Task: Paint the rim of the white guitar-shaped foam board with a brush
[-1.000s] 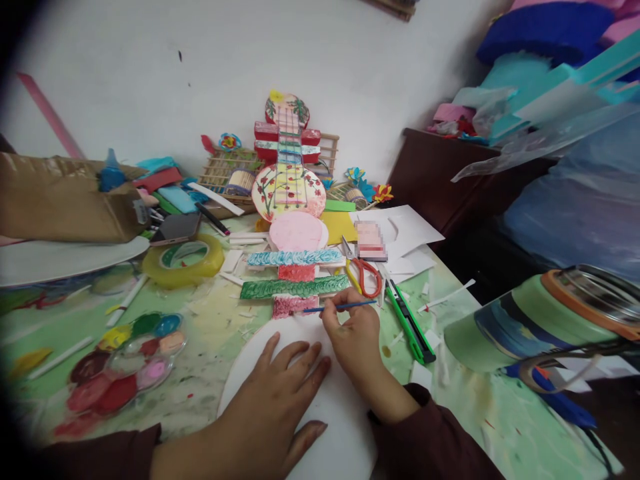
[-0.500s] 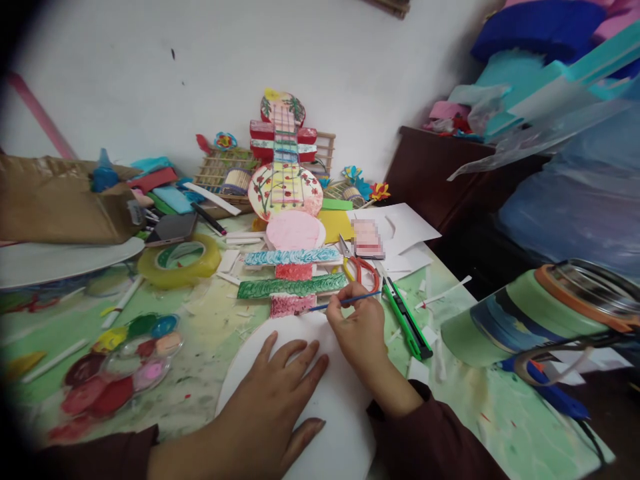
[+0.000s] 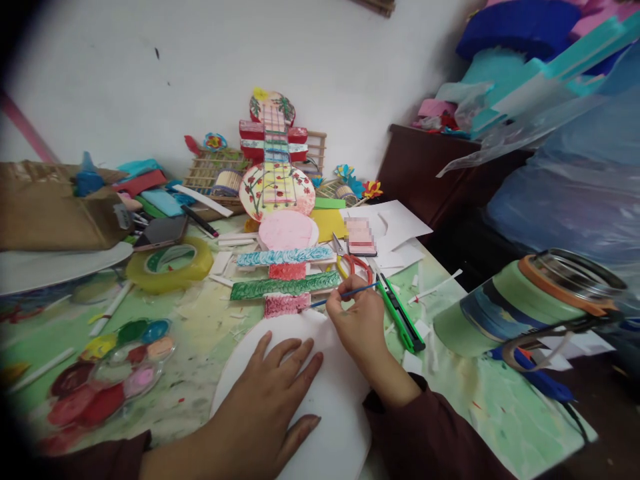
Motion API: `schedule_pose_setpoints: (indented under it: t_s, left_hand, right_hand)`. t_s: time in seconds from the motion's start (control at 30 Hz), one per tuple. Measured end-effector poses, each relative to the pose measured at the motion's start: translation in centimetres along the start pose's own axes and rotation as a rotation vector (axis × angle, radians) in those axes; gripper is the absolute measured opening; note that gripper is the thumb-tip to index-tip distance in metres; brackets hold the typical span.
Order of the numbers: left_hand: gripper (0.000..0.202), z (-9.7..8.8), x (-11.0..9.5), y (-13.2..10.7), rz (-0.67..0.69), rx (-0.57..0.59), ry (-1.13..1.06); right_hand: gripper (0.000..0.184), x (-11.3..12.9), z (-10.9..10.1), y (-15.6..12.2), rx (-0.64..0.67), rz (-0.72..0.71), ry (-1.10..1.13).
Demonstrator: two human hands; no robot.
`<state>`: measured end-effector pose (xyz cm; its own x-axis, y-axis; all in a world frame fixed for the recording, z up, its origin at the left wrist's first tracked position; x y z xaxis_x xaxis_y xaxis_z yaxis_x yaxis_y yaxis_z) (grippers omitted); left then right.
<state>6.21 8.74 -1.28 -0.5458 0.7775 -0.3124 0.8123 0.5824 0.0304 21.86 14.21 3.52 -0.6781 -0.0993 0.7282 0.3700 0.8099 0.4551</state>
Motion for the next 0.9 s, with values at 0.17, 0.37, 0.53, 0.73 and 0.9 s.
schedule_pose_setpoints:
  t_s: [0.17,0.37,0.53,0.73,0.9]
  left_hand:
    - [0.061,0.1,0.0,0.0,-0.01,0.021,-0.006]
    - [0.061,0.3,0.0,0.0,-0.012,0.041,-0.015]
    - [0.061,0.3,0.2,-0.1,-0.007,0.026,-0.012]
    - [0.06,0.2,0.0,-0.1,-0.007,0.026,-0.01]
    - [0.061,0.1,0.0,-0.1,-0.008,0.026,-0.008]
  right_hand:
    - [0.013,0.1,-0.3,0.2,-0.002,-0.014,-0.04]
    - [0.013,-0.1,-0.7,0.3,-0.031,-0.019,-0.069]
    - [0.013,-0.2,-0.9,0.5,-0.056,-0.019,-0.085]
    - [0.013,0.2,-1.5,0.6,-0.119,-0.064,-0.12]
    - [0.016,0.4,-2.5,0.3,-0.252,-0.043,-0.052]
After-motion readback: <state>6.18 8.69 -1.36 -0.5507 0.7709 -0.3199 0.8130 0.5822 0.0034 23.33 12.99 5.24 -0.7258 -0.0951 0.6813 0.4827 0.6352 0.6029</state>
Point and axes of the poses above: each hand's wrist, its own y-axis towards the middle knuckle, its own z-axis out of the palm, x = y × z, the point moved 6 cm from there along y, towards the middle knuckle
